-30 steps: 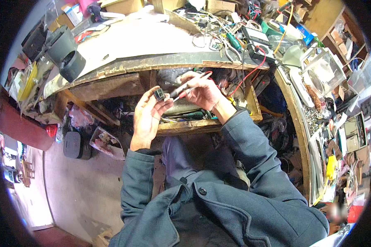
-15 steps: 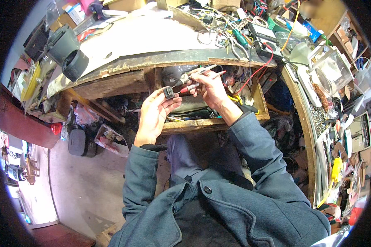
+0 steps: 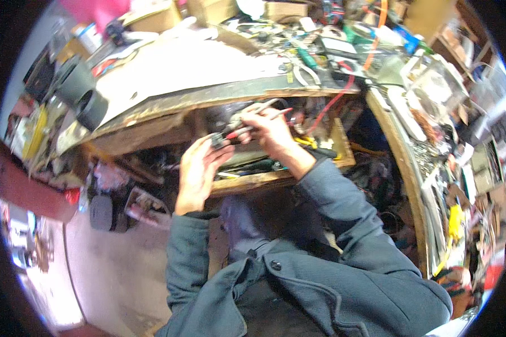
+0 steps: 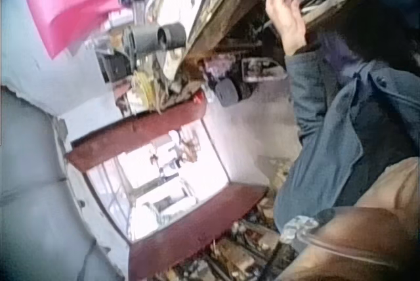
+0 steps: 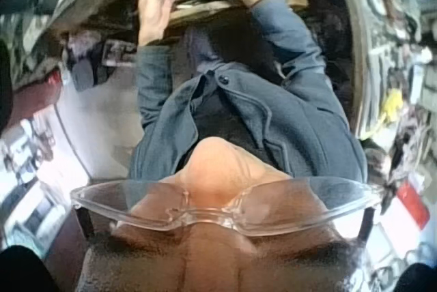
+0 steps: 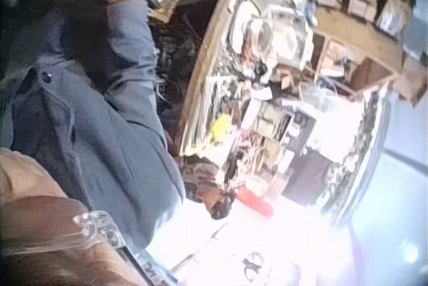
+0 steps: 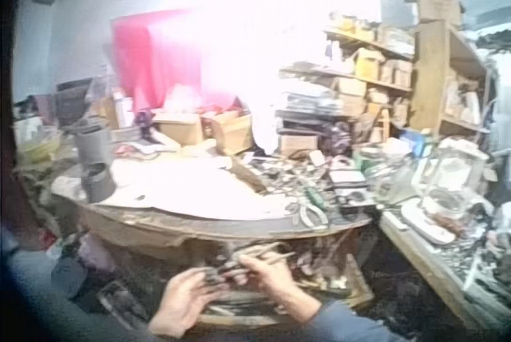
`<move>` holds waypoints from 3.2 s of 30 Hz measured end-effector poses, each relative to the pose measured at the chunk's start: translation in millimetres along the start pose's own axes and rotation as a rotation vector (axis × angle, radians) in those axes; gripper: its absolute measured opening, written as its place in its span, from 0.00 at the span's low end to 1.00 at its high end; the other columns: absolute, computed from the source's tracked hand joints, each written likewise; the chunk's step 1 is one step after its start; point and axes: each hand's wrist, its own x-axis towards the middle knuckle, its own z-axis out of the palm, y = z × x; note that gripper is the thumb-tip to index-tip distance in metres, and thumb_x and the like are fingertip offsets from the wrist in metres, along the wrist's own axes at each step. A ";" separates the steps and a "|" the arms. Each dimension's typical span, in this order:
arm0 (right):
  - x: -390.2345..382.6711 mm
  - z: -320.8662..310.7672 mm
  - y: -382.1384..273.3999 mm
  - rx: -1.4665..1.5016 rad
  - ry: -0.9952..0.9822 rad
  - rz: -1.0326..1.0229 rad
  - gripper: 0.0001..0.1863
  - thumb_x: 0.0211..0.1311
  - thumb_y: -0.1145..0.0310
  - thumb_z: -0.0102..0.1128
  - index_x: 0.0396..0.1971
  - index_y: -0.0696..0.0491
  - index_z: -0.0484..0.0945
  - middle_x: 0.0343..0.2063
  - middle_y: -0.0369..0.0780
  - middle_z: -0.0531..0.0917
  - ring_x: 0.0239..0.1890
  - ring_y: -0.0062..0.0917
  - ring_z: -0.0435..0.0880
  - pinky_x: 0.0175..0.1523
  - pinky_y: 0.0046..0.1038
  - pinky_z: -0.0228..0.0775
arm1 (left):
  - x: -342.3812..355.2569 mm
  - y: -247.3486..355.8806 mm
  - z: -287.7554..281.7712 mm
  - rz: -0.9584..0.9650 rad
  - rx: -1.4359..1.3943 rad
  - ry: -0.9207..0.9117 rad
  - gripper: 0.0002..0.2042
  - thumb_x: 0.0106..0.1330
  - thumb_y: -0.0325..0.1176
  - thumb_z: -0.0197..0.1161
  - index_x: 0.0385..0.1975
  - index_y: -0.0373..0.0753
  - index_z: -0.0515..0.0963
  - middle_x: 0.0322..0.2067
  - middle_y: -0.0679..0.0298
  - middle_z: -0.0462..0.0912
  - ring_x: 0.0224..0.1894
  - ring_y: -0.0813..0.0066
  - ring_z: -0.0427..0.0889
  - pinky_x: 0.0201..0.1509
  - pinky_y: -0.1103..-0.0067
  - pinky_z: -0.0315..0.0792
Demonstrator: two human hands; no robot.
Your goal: The person works at a cluttered workbench, handling small electronic components and wires. They use a screwdriver to adjust a small black box, then wipe it with a cloth. The person continues to manipulate the component and wires throughout the clip.
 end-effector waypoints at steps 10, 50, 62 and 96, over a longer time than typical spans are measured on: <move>-3.1 -0.4 -1.4 0.069 -0.028 0.019 0.07 0.69 0.69 0.65 0.39 0.58 0.80 0.29 0.42 0.87 0.25 0.24 0.87 0.29 0.26 0.82 | 0.4 -3.4 -0.6 0.022 0.040 0.017 0.13 0.77 0.35 0.59 0.50 0.31 0.80 0.44 0.56 0.87 0.44 0.63 0.87 0.53 0.66 0.83; -8.9 7.5 -1.7 0.063 -0.068 0.030 0.09 0.68 0.68 0.67 0.39 0.57 0.79 0.28 0.41 0.86 0.22 0.23 0.85 0.29 0.25 0.81 | 4.3 -18.2 -8.4 0.207 0.029 0.232 0.08 0.71 0.26 0.64 0.46 0.33 0.81 0.42 0.61 0.86 0.43 0.74 0.85 0.53 0.78 0.79; -8.8 4.0 -3.2 0.006 -0.006 0.021 0.08 0.67 0.70 0.67 0.40 0.58 0.80 0.29 0.41 0.86 0.23 0.23 0.85 0.28 0.25 0.82 | 4.8 -20.5 0.9 0.219 0.070 0.240 0.11 0.72 0.28 0.65 0.50 0.31 0.80 0.45 0.62 0.84 0.45 0.77 0.84 0.53 0.79 0.78; -4.3 4.4 -3.5 0.050 -0.005 0.049 0.07 0.68 0.70 0.66 0.36 0.58 0.79 0.27 0.42 0.86 0.23 0.25 0.85 0.27 0.26 0.81 | 3.8 -20.6 -0.4 0.257 0.138 0.255 0.13 0.74 0.30 0.64 0.53 0.31 0.80 0.45 0.61 0.85 0.45 0.76 0.84 0.52 0.77 0.80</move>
